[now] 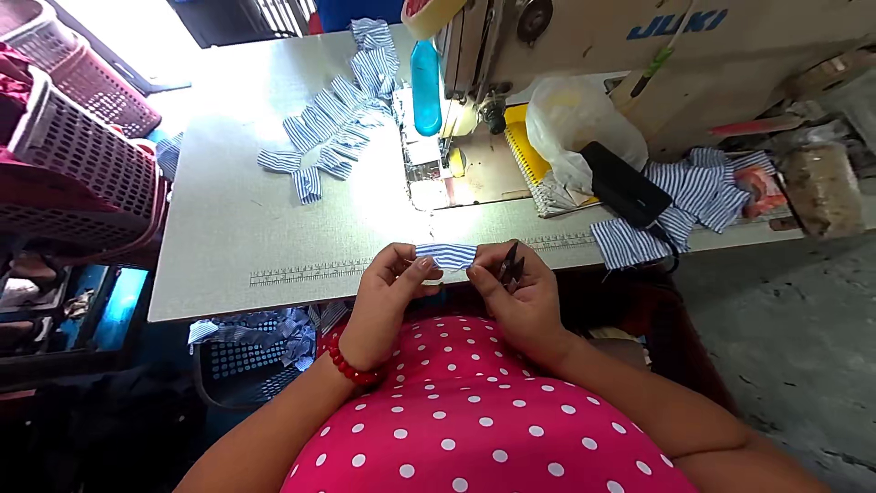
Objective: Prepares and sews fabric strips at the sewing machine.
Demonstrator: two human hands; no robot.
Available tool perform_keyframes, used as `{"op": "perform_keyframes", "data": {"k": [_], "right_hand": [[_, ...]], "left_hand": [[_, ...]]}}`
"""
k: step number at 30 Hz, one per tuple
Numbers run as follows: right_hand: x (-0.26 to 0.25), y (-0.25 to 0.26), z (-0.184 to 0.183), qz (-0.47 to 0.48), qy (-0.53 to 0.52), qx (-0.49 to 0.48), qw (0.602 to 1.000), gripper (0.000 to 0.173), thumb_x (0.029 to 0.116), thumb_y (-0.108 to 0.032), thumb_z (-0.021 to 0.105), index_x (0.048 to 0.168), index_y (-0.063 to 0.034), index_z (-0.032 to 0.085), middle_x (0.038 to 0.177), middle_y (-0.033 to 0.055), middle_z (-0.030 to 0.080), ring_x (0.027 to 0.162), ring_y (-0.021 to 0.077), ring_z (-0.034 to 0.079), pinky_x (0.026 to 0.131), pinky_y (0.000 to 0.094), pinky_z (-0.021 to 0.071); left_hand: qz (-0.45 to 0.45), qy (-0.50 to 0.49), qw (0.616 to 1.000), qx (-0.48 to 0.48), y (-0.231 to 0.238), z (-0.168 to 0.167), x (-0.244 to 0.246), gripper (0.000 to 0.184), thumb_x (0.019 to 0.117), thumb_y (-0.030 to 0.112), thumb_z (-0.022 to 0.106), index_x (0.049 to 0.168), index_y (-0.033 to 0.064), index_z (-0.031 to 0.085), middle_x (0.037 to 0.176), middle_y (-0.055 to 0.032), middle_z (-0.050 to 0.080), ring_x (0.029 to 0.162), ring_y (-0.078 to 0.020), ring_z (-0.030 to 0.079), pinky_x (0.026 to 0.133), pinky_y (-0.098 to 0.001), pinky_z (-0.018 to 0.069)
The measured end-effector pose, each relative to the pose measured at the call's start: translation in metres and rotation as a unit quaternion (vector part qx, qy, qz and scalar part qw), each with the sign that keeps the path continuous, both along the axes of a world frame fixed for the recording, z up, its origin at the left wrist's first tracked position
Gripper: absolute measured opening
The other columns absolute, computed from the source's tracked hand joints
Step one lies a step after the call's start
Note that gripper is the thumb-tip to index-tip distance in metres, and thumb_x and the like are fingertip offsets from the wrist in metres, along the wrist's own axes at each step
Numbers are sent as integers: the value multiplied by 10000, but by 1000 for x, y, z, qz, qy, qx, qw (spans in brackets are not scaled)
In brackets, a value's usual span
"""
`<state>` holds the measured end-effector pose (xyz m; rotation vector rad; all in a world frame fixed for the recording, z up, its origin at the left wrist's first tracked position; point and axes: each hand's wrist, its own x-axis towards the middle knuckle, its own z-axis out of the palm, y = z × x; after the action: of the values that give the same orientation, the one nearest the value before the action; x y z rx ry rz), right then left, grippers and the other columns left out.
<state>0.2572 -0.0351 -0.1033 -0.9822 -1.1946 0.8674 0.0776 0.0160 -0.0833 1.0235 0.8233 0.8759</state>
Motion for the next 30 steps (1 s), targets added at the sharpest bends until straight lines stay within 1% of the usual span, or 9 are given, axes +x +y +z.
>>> {"op": "perform_keyframes", "data": {"k": [8, 11, 13, 15, 17, 20, 23, 26, 30], "right_hand": [[15, -5, -8, 84, -41, 3, 996, 55, 959, -76, 663, 1012, -89, 665, 913, -34, 656, 732, -25, 572, 648, 132, 501], [39, -3, -5, 7, -207, -40, 977, 125, 979, -188, 655, 1076, -114, 684, 936, -42, 685, 668, -16, 539, 583, 162, 463], [58, 6, 0, -84, -413, -83, 903, 204, 954, -197, 675, 1095, -57, 717, 937, 92, 693, 690, 213, 617, 583, 411, 513], [74, 19, 0, -114, -535, -122, 828, 227, 933, -129, 702, 1120, -2, 708, 1024, 226, 693, 863, 424, 692, 672, 614, 543], [87, 28, -7, -127, -599, -115, 783, 238, 953, -154, 698, 1120, 15, 702, 1090, 262, 675, 1025, 490, 654, 772, 657, 527], [95, 36, -11, -132, -629, -48, 765, 333, 996, -263, 638, 1164, 17, 702, 1199, 263, 656, 1127, 508, 584, 880, 676, 443], [72, 31, 4, -94, -511, -18, 854, 470, 974, -362, 637, 1265, 5, 669, 1222, 206, 658, 1102, 386, 623, 908, 572, 507], [34, 23, 15, 50, -227, -84, 969, 523, 921, -232, 711, 1385, -56, 545, 1059, 43, 699, 845, 118, 682, 709, 292, 591], [11, 24, 9, 109, 72, -74, 989, 451, 949, 9, 650, 1368, -121, 545, 941, 14, 664, 811, 85, 667, 757, 258, 600]], "left_hand": [[-6, -44, 999, 27, 11, 4, -5, 194, 994, 125, 490, 989, 197, 670, 1045, 22, 662, 954, -97, 661, 850, -303, 581], [-5, 6, 995, 97, 19, 0, -9, 206, 935, 100, 493, 880, 194, 667, 1143, 27, 627, 1024, -84, 619, 831, -269, 556], [-21, 84, 982, 170, 25, 0, -12, 133, 932, 87, 554, 860, 154, 644, 1193, 7, 610, 1078, -91, 600, 848, -271, 544], [-57, 156, 957, 236, 31, 4, -15, 76, 934, 83, 589, 873, 110, 627, 1211, -27, 612, 1090, -104, 619, 871, -280, 565], [-95, 202, 933, 283, 38, 8, -17, 62, 932, 102, 594, 909, 94, 650, 1166, -24, 648, 1091, -103, 633, 900, -293, 562], [-116, 248, 902, 334, 46, 11, -19, 105, 922, 128, 587, 894, 91, 682, 1184, -20, 659, 1151, -92, 598, 945, -288, 512], [-122, 251, 898, 341, 48, 16, -16, 103, 920, 129, 606, 881, 96, 695, 1177, -18, 654, 1138, -82, 600, 928, -268, 525], [-126, 223, 903, 346, 44, 15, -5, 99, 915, 128, 628, 932, 78, 713, 1132, -25, 667, 1074, -86, 629, 872, -262, 554], [-103, 103, 962, 231, 26, 7, 7, 317, 1023, 313, 594, 1276, 127, 557, 1174, 0, 634, 982, -84, 654, 810, -266, 582]]}}
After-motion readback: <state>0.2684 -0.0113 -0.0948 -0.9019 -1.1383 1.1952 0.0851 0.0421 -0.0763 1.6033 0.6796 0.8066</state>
